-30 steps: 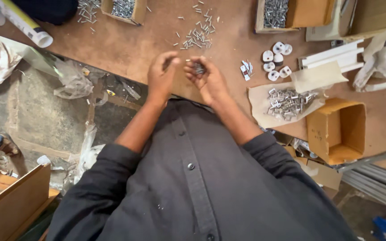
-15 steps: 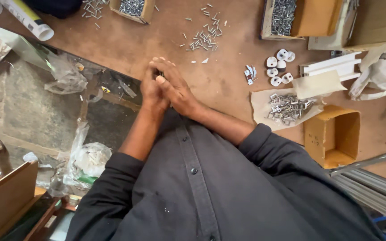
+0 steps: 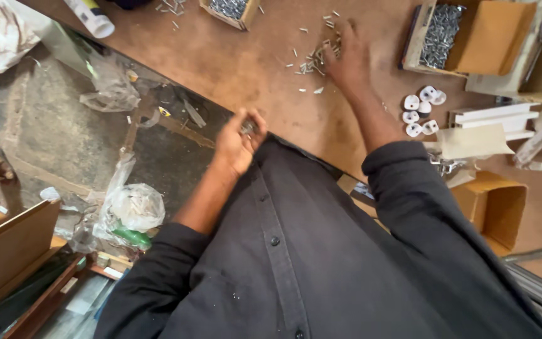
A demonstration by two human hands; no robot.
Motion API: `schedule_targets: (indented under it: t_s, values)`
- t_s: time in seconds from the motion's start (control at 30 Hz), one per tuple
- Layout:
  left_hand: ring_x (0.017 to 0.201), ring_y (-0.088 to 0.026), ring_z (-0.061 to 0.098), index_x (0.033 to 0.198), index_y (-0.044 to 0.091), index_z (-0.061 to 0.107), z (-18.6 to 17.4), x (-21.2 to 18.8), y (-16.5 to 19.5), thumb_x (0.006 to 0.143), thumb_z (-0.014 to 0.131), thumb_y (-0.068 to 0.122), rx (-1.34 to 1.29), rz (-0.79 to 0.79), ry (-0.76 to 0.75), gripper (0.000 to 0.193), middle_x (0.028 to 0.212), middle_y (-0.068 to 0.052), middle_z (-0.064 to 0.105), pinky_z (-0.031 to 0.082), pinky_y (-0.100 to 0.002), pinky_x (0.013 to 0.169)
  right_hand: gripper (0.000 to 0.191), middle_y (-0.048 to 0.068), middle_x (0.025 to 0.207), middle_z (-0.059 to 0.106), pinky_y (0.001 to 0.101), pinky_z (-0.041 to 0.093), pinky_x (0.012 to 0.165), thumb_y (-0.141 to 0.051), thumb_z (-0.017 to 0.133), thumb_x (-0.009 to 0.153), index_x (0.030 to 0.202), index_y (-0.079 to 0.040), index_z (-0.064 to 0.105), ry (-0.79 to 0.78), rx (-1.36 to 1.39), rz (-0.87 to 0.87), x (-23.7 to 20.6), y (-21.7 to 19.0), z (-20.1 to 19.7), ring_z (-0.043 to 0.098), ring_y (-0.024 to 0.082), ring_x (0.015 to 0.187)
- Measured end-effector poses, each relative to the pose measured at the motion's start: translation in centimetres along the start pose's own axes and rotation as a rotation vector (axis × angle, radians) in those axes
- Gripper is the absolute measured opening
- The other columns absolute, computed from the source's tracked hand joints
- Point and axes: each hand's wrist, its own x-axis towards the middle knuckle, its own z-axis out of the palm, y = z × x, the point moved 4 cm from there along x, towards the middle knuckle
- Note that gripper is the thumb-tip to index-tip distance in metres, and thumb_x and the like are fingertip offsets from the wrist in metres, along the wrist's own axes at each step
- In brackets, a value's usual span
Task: The person picks up loose screws scattered on a workbench and drops them into a wooden box filled with screws, gathering small handfuls from the tabletop and from paper sheets beside the box. They continue collecting the scattered screws across the bench throughout the clip.
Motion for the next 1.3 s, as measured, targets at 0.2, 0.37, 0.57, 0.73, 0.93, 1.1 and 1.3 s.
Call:
schedule_targets:
  t_s: [0.2,0.37,0.57,0.73,0.93,1.1,1.3]
  values:
    - [0.087,-0.019,0.073,0.104,0.005,0.069,-1.9,-2.0,0.7,0.103,0.059,0.025,0.222,-0.009,0.087,0.023,0.093,-0.007,0.073,0.062,-0.034,0.081,0.065,0.03,0.161,0.035,0.0542,0.026,0.121,-0.032,0.062,0.104,0.153,0.007,0.044,-0.185,-0.338,-0.31,2.7,-1.6,1.1,0.029,0.049,0.148]
    - [0.08,-0.02,0.071,0.105,0.004,0.069,-4.2,-2.5,4.0,0.102,0.061,0.027,0.234,0.145,0.071,0.025,0.089,-0.007,0.072,0.059,-0.035,0.073,0.052,0.023,0.154,0.047,0.0494,0.045,0.107,-0.036,0.055,0.102,0.142,-0.003,0.055,-0.304,-0.358,-0.191,0.9,-1.4,2.4,0.048,0.041,0.136]
    - [0.078,-0.022,0.072,0.103,0.004,0.071,-5.7,-1.6,5.8,0.1,0.06,0.032,0.132,0.189,0.171,0.029,0.086,-0.009,0.073,0.059,-0.034,0.072,0.04,0.018,0.125,0.059,0.0475,0.048,0.093,-0.023,0.07,0.079,0.117,-0.009,0.069,-0.174,-0.382,-0.376,-1.7,-2.9,0.0,0.055,0.035,0.119]
    - [0.081,-0.021,0.073,0.104,0.002,0.072,-4.5,-0.3,5.4,0.1,0.061,0.03,0.148,0.17,0.201,0.03,0.087,-0.009,0.074,0.061,-0.034,0.075,0.025,0.01,0.119,0.064,0.0425,0.053,0.094,-0.009,0.07,0.078,0.103,-0.011,0.07,-0.133,-0.3,-0.299,-0.9,-1.9,0.0,0.061,0.033,0.113]
    - [0.082,-0.021,0.073,0.102,0.004,0.07,-1.0,0.0,4.5,0.099,0.063,0.032,0.242,0.134,0.145,0.03,0.087,-0.008,0.073,0.062,-0.035,0.076,0.021,0.009,0.106,0.067,0.0441,0.054,0.088,-0.015,0.075,0.077,0.096,-0.01,0.07,-0.124,-0.218,-0.19,-0.4,-0.4,-0.5,0.065,0.034,0.102]
    - [0.083,-0.02,0.073,0.102,0.005,0.071,0.9,-0.3,3.7,0.1,0.062,0.031,0.275,0.089,0.122,0.028,0.089,-0.007,0.073,0.062,-0.035,0.076,0.018,0.012,0.094,0.072,0.0418,0.056,0.082,-0.017,0.075,0.081,0.096,-0.007,0.075,0.038,0.047,0.229,-0.2,0.7,-2.4,0.072,0.032,0.088]
    - [0.074,-0.019,0.072,0.096,0.005,0.069,2.5,2.1,2.6,0.104,0.061,0.032,0.169,0.012,-0.05,0.029,0.082,-0.005,0.073,0.06,-0.035,0.07,0.016,0.01,0.093,0.066,0.0348,0.054,0.076,-0.016,0.059,0.099,0.097,-0.003,0.069,0.132,1.689,0.69,-2.3,3.1,-0.9,0.063,0.023,0.087]
